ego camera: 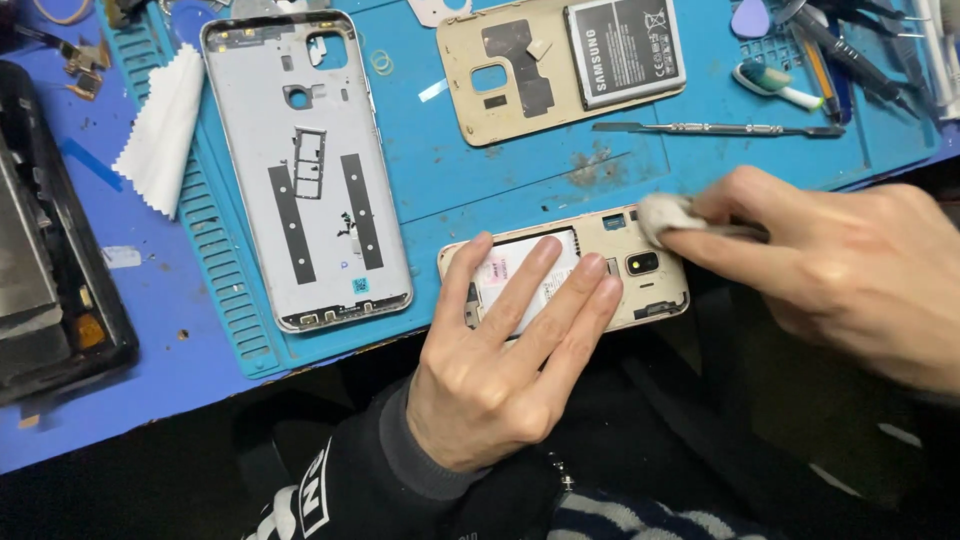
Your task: Cleaning the internal chassis and components of a disassembled smartphone using a cloth and cleaning solution.
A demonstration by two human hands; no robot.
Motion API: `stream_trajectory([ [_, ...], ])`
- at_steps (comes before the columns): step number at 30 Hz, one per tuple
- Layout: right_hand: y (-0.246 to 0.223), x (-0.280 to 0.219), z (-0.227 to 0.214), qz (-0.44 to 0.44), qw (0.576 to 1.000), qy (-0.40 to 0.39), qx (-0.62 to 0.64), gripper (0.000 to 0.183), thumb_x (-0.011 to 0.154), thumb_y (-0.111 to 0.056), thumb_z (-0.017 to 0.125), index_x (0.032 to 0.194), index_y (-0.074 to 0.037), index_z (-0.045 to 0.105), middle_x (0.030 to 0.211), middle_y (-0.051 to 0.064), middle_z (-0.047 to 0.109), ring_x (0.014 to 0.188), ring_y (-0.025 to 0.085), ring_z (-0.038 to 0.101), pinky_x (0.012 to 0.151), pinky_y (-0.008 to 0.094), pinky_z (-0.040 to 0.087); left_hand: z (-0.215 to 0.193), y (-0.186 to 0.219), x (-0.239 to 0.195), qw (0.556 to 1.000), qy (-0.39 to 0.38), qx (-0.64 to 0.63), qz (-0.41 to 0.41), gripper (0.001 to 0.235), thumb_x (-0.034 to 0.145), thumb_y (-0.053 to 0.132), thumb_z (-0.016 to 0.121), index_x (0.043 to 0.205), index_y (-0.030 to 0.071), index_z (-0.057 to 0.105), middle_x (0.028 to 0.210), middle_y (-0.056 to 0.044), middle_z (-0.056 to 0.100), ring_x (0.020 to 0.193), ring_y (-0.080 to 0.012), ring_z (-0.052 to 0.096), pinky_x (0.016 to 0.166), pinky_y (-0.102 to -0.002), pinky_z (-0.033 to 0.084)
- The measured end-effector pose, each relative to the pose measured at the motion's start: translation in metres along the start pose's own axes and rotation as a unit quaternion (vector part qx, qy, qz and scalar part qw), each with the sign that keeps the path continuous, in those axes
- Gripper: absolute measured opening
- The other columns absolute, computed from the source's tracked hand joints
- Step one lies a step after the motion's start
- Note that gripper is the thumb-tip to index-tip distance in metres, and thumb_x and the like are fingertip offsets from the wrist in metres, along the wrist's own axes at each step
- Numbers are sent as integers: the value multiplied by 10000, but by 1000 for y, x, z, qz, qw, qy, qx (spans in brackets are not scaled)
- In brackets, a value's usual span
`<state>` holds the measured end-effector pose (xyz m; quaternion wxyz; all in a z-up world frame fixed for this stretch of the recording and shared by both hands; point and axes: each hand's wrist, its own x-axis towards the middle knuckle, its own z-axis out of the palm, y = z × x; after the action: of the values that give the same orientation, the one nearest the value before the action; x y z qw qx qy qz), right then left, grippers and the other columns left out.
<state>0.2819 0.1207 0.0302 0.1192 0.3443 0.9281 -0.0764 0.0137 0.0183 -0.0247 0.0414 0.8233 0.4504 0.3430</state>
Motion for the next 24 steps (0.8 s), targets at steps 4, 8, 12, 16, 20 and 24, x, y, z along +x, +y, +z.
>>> stream_trajectory([
  [4, -7, 14, -10, -21, 1000, -22, 4, 699, 654, -56, 693, 1334, -216, 663, 1158, -46, 644, 747, 153, 711, 468, 324, 518, -1, -2, 0, 1000, -7, -1, -2, 329, 1007, 123, 692, 1330, 78, 732, 1397, -89, 674, 1336, -307, 623, 1101, -636, 471],
  [8, -5, 14, -9, 19, 999, -48, -14, 716, 700, -74, 750, 1387, -258, 665, 1152, -81, 658, 715, 148, 715, 475, 348, 536, -1, -1, 0, 1000, -6, 0, 2, 335, 998, 122, 691, 1327, 72, 734, 1392, -94, 678, 1331, -309, 624, 1098, -634, 473],
  [12, 6, 9, -3, -19, 999, -28, 3, 726, 665, -48, 681, 1370, -221, 660, 1167, -68, 650, 760, 128, 714, 491, 309, 534, 1, -2, -1, 1000, -2, -5, -4, 321, 1005, 118, 694, 1321, 78, 735, 1387, -92, 678, 1332, -307, 626, 1100, -632, 471],
  [16, -10, 25, -12, 14, 1000, -25, 3, 657, 724, -49, 729, 1345, -258, 689, 1110, -74, 672, 696, 156, 705, 437, 349, 510, -1, -2, 0, 1000, -3, -2, 3, 332, 996, 117, 693, 1323, 73, 737, 1384, -95, 682, 1331, -308, 627, 1096, -630, 472],
  [20, 12, 7, 3, -15, 1000, 8, 10, 604, 727, -22, 703, 1297, -221, 701, 1094, -49, 680, 708, 150, 706, 469, 332, 517, 1, -3, -1, 1000, 4, -3, 0, 321, 1007, 107, 699, 1324, 73, 736, 1383, -92, 685, 1332, -303, 626, 1103, -625, 471],
  [24, -4, 18, -5, 2, 1000, 1, 28, 632, 712, -14, 711, 1308, -223, 713, 1088, -45, 696, 697, 161, 713, 480, 341, 520, -1, -1, 1, 1000, 8, -9, -10, 315, 991, 100, 712, 1304, 74, 747, 1364, -90, 694, 1314, -298, 643, 1100, -599, 486],
])
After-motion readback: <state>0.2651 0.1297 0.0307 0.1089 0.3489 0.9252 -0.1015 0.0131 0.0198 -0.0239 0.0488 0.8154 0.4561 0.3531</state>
